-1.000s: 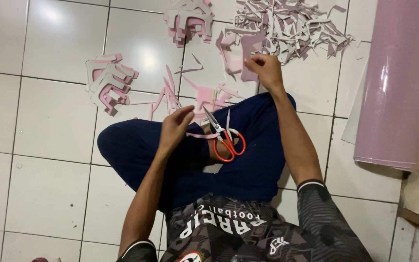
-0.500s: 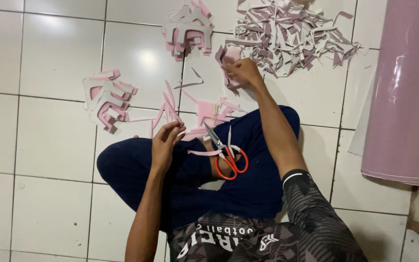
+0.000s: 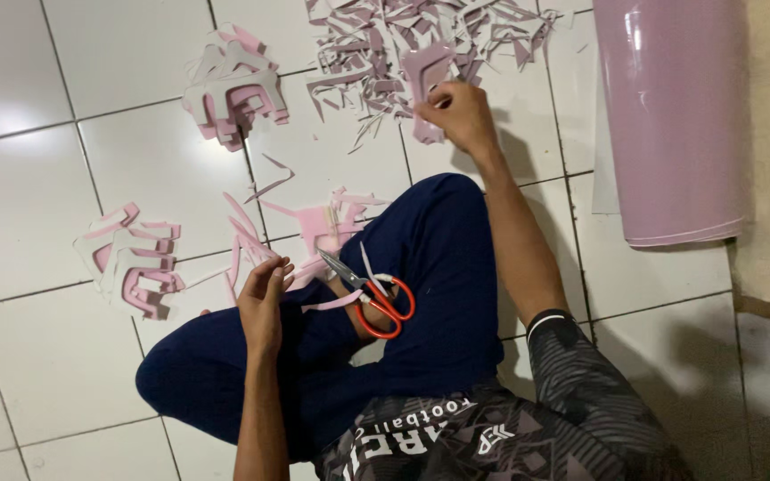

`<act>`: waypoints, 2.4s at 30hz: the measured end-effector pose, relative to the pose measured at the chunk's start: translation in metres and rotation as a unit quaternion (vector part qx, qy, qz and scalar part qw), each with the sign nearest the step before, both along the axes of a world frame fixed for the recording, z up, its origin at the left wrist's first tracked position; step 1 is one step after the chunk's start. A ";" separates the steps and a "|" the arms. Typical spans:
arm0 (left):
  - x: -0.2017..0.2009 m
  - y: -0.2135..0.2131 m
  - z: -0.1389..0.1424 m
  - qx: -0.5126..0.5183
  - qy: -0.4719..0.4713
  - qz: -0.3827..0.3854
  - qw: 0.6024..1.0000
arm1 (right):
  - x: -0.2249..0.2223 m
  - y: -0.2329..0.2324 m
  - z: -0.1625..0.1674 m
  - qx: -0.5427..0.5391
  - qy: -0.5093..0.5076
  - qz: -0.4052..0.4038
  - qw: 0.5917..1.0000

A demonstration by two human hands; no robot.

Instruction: The person sits cross-legged on a tiled floor and trims excess pink and white foam from decorative letter shapes with red-handled scissors, working one letter at a time on their lap and setting finished letters aside with the growing pile of trimmed pieces.

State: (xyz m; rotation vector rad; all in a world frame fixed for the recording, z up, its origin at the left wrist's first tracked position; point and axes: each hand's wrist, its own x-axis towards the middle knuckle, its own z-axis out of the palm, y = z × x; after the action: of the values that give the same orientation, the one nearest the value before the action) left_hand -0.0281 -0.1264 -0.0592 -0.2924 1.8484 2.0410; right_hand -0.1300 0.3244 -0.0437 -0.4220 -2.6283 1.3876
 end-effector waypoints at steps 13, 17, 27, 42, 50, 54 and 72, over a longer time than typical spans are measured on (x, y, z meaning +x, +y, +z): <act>-0.118 0.211 0.000 -0.324 0.365 -0.195 0.851 | -0.015 0.004 -0.037 0.078 -0.059 -0.020 0.995; -0.164 0.261 -0.003 -0.447 0.314 -0.201 0.813 | -0.034 -0.002 -0.019 0.085 -0.089 -0.042 0.991; -0.220 0.308 -0.004 -0.509 0.338 -0.194 0.768 | -0.072 0.009 0.003 0.014 -0.129 -0.023 0.991; -0.167 0.207 -0.027 -0.467 0.471 -0.360 0.656 | -0.026 -0.037 -0.031 -0.032 -0.087 0.005 0.996; -0.174 0.198 -0.028 -0.495 0.406 -0.247 0.727 | 0.009 -0.049 -0.032 -0.159 -0.141 -0.061 0.975; -0.145 0.170 -0.030 -0.422 0.385 -0.267 0.776 | 0.024 -0.052 -0.026 -0.041 0.031 -0.090 0.995; -0.128 -0.138 0.038 -0.567 0.137 0.046 0.811 | 0.059 -0.258 0.023 -0.074 0.055 0.259 0.962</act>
State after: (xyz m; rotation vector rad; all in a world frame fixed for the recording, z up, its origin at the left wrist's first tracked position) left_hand -0.1562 -0.2647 -0.0215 -0.3856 3.0895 0.7630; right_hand -0.0712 0.0667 -0.0209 0.3538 -2.6574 1.6915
